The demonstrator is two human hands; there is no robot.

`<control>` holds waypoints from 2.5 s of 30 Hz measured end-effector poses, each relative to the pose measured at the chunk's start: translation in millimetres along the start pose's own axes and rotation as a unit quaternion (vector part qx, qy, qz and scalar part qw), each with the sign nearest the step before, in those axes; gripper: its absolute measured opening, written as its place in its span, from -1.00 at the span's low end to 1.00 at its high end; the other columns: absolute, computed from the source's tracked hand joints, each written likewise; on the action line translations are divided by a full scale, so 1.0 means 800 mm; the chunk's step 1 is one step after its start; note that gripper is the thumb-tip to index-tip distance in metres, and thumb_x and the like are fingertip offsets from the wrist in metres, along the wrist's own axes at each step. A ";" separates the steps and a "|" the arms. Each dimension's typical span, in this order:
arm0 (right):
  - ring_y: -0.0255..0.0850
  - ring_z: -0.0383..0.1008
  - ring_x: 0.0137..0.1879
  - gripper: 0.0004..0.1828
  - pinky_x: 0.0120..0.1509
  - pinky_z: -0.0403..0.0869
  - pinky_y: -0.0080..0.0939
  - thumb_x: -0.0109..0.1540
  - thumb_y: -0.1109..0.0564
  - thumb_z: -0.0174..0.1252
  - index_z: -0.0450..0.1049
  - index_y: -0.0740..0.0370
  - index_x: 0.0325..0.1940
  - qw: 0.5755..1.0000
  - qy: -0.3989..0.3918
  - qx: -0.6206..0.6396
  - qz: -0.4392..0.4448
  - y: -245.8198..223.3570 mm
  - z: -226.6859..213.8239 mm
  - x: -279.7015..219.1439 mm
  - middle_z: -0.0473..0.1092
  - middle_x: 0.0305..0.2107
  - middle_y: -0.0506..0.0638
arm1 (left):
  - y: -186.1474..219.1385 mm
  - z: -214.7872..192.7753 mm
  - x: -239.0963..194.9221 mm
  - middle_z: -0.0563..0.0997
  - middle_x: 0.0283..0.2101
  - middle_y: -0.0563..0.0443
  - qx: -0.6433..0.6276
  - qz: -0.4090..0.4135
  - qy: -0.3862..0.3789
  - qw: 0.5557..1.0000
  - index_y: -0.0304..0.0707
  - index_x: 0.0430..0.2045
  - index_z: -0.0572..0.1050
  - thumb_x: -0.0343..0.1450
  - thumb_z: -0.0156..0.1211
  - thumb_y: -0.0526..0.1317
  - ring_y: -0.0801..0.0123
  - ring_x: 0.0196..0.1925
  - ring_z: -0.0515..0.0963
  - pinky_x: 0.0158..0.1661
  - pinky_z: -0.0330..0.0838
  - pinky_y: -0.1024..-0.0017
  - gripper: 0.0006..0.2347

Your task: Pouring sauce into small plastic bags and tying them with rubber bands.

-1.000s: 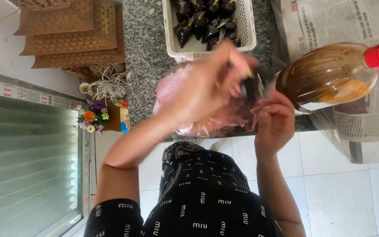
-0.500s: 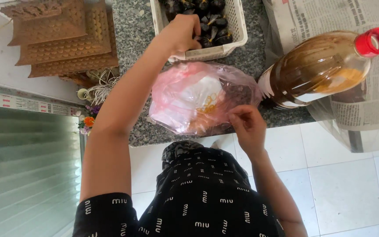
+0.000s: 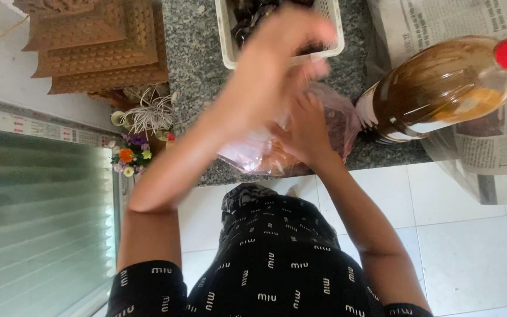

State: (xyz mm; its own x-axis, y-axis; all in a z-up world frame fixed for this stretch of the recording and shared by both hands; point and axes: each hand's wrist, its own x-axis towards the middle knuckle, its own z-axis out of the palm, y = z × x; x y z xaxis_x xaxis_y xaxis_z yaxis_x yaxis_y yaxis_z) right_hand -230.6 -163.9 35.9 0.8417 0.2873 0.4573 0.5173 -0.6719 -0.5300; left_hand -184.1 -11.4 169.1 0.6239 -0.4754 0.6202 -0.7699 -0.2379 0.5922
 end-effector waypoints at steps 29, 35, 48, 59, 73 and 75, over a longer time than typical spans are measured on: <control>-0.08 0.54 -0.16 -0.78 -0.06 0.48 -0.14 0.33 0.16 0.25 0.47 0.25 0.03 0.970 -0.056 0.198 0.130 0.126 0.008 0.007 0.52 -0.24 0.04 | -0.211 -0.026 -0.184 0.60 -0.38 0.02 -0.485 -0.447 0.066 0.749 -0.36 -0.10 0.52 0.57 -0.05 -0.19 0.41 -0.40 0.58 -0.33 0.54 0.41 -0.77; -0.26 0.48 -0.37 -0.90 -0.27 0.46 -0.24 0.38 0.13 0.16 0.50 0.20 -0.09 0.738 -0.029 0.588 0.330 0.167 0.039 0.022 0.48 -0.40 -0.04 | -0.230 -0.003 -0.179 0.49 -0.50 0.02 -0.560 -0.423 0.123 0.702 -0.52 -0.03 0.48 0.63 0.02 -0.16 0.50 -0.61 0.44 -0.59 0.38 0.55 -0.72; 0.10 0.35 0.30 -0.48 0.42 0.19 0.13 0.21 0.21 0.20 0.45 0.29 0.28 0.990 -0.069 -0.033 -0.115 0.013 -0.067 -0.030 0.48 0.09 0.15 | -0.028 -0.017 -0.147 0.55 0.12 0.06 0.182 -0.019 -0.005 0.983 -0.10 0.17 0.45 0.26 0.27 -0.28 0.24 0.19 0.46 0.20 0.32 0.09 -0.49; -0.10 0.43 -0.03 -0.72 -0.03 0.47 -0.13 0.17 0.34 0.39 0.58 0.02 -0.14 0.992 0.106 0.016 -0.060 0.085 0.026 -0.159 0.41 -0.17 0.04 | -0.058 0.049 -0.279 0.49 -0.21 0.08 0.269 0.044 -0.079 0.959 -0.05 0.03 0.65 0.30 0.34 -0.27 0.27 -0.17 0.49 -0.11 0.40 0.30 -0.63; 0.01 0.35 0.22 -0.44 0.33 0.33 0.00 0.15 0.34 0.21 0.46 0.07 0.24 0.996 -0.066 -0.009 -0.064 0.040 -0.050 -0.100 0.41 0.17 0.11 | -0.025 0.040 -0.263 0.50 0.19 -0.19 0.214 -0.166 0.044 0.962 -0.21 0.20 0.46 0.37 0.26 -0.45 0.00 0.15 0.50 0.15 0.46 0.20 -0.55; -0.05 0.37 0.06 -0.57 0.13 0.30 0.00 0.09 0.20 0.35 0.52 -0.01 0.04 0.987 -0.111 -0.066 -0.092 0.066 -0.037 -0.105 0.46 -0.01 -0.07 | -0.030 0.029 -0.241 0.35 0.29 -0.43 0.247 -0.229 0.078 0.938 -0.34 0.28 0.34 0.31 0.37 -0.36 -0.12 0.13 0.41 0.10 0.40 0.13 -0.42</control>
State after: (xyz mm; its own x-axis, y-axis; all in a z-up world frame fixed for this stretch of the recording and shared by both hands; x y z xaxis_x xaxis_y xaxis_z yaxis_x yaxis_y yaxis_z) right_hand -278.9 -244.0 -9.3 0.7564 0.5449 0.3617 0.6519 -0.6734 -0.3487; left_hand -288.9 66.5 23.1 0.8867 -0.1079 0.4495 -0.3610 -0.7689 0.5277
